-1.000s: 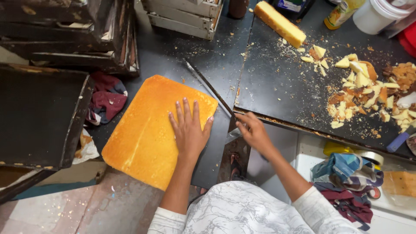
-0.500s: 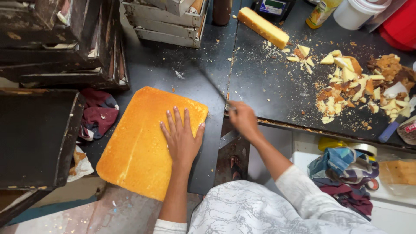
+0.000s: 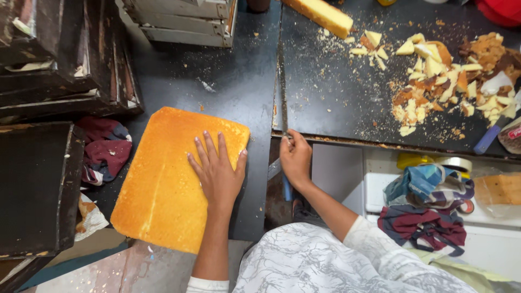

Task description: The person trims the edges of a round cake using a long serrated knife to create a flat surface. They then move the trimmed cake to a nearby shelf and proceed to cut a small triangular piece from a rectangular cake, spreading a yellow condiment on it.

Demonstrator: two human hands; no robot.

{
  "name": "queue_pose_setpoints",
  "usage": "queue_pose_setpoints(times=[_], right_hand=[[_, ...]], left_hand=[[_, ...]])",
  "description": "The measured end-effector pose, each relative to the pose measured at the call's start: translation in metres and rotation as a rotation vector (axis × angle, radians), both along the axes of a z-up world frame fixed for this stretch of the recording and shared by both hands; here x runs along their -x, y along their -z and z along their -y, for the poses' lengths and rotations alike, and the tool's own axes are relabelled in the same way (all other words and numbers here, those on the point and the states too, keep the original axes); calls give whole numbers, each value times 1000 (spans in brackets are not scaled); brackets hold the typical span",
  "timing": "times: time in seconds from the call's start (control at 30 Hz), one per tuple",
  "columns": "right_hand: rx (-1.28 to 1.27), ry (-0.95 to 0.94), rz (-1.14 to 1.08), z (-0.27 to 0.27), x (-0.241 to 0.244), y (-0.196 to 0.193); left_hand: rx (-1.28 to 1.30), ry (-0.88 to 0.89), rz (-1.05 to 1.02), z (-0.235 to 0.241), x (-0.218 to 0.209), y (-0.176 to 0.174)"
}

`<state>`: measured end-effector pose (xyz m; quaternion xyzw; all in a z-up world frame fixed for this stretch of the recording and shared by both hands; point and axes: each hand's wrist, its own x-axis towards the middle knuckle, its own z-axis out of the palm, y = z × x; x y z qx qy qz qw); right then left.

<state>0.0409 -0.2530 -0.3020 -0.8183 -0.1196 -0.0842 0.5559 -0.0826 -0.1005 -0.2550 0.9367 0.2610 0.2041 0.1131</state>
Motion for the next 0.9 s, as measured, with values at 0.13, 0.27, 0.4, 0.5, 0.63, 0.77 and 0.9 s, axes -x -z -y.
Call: queue_pose_setpoints(times=[0.13, 0.27, 0.4, 0.5, 0.63, 0.77, 0.9], right_hand=[[-27, -29, -95, -14, 21, -2], [-49, -56, -58, -22, 38, 1], [-24, -4, -64, -26, 37, 0], [-27, 8, -61, -27, 42, -2], [-6, 24, -33, -31, 49, -1], [-9, 40, -61, -33, 45, 3], [31, 16, -19, -37, 28, 0]], left_hand=[[13, 8, 19, 0, -1, 0], [11, 15, 22, -1, 2, 1], [17, 19, 34, -1, 1, 1], [11, 18, 30, -1, 3, 0], [-3, 13, 36, -2, 2, -1], [-12, 14, 44, -2, 2, -1], [-18, 15, 28, -2, 1, -2]])
